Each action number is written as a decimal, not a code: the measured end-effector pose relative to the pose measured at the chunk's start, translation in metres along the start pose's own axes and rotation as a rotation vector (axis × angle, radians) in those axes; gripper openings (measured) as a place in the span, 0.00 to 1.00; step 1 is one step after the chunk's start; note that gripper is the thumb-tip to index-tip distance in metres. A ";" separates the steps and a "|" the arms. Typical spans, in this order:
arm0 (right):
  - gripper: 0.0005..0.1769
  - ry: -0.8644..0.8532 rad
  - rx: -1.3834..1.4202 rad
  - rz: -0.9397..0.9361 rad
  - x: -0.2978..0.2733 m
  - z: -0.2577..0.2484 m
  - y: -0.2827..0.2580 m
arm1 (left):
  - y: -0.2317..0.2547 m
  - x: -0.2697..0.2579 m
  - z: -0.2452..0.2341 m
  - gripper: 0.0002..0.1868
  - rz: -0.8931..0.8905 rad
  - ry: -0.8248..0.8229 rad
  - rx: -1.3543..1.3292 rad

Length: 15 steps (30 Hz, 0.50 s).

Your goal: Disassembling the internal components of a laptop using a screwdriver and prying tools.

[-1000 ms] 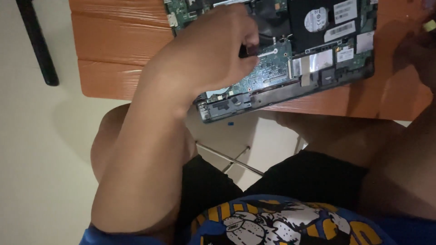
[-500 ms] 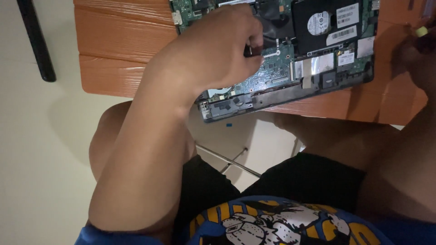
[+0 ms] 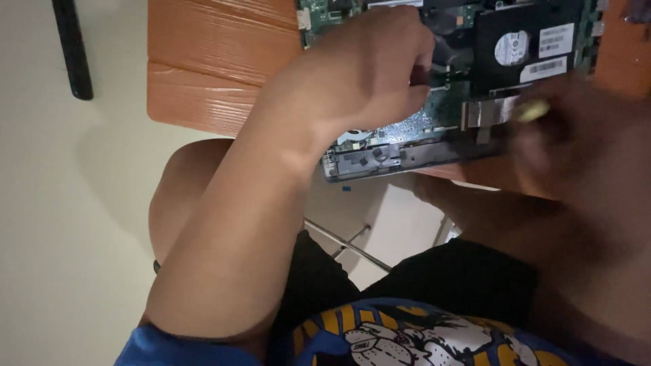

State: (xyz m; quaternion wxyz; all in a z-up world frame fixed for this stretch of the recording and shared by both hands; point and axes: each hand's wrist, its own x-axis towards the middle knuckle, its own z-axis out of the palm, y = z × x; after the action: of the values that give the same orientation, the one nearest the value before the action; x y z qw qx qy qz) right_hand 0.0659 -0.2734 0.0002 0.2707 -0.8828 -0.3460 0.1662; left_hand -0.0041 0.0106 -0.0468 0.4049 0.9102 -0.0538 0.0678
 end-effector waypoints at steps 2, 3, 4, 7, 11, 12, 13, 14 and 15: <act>0.17 -0.148 -0.251 -0.073 0.011 0.011 -0.052 | 0.000 0.001 0.001 0.03 -0.059 -0.051 0.016; 0.17 -0.151 -0.252 -0.072 0.014 0.016 -0.067 | 0.000 0.001 0.001 0.03 -0.061 -0.051 0.013; 0.20 -0.170 -0.197 -0.098 0.018 0.021 -0.081 | 0.000 0.001 0.000 0.05 -0.063 -0.060 0.009; 0.22 -0.183 -0.181 -0.170 0.022 0.033 -0.086 | -0.005 0.003 0.003 0.05 -0.047 -0.066 -0.026; 0.22 -0.220 -0.307 -0.224 0.022 0.039 -0.077 | -0.002 0.001 0.007 0.03 -0.077 -0.010 -0.009; 0.22 -0.220 -0.308 -0.227 0.023 0.042 -0.069 | -0.001 0.003 0.006 0.03 -0.077 -0.008 -0.008; 0.18 -0.202 -0.322 -0.248 0.023 0.045 -0.062 | 0.001 0.005 0.004 0.02 -0.094 -0.061 -0.010; 0.14 -0.188 -0.332 -0.267 0.022 0.048 -0.054 | 0.003 0.006 0.003 0.03 -0.113 -0.118 -0.015; 0.14 -0.190 -0.331 -0.268 0.022 0.049 -0.055 | 0.003 0.006 0.002 0.03 -0.116 -0.118 -0.016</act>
State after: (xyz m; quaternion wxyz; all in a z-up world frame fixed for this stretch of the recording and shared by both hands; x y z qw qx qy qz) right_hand 0.0299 -0.2064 -0.0088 0.1081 -0.8418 -0.5064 0.1523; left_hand 0.0019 0.0064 -0.0451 0.4115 0.9110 -0.0251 -0.0102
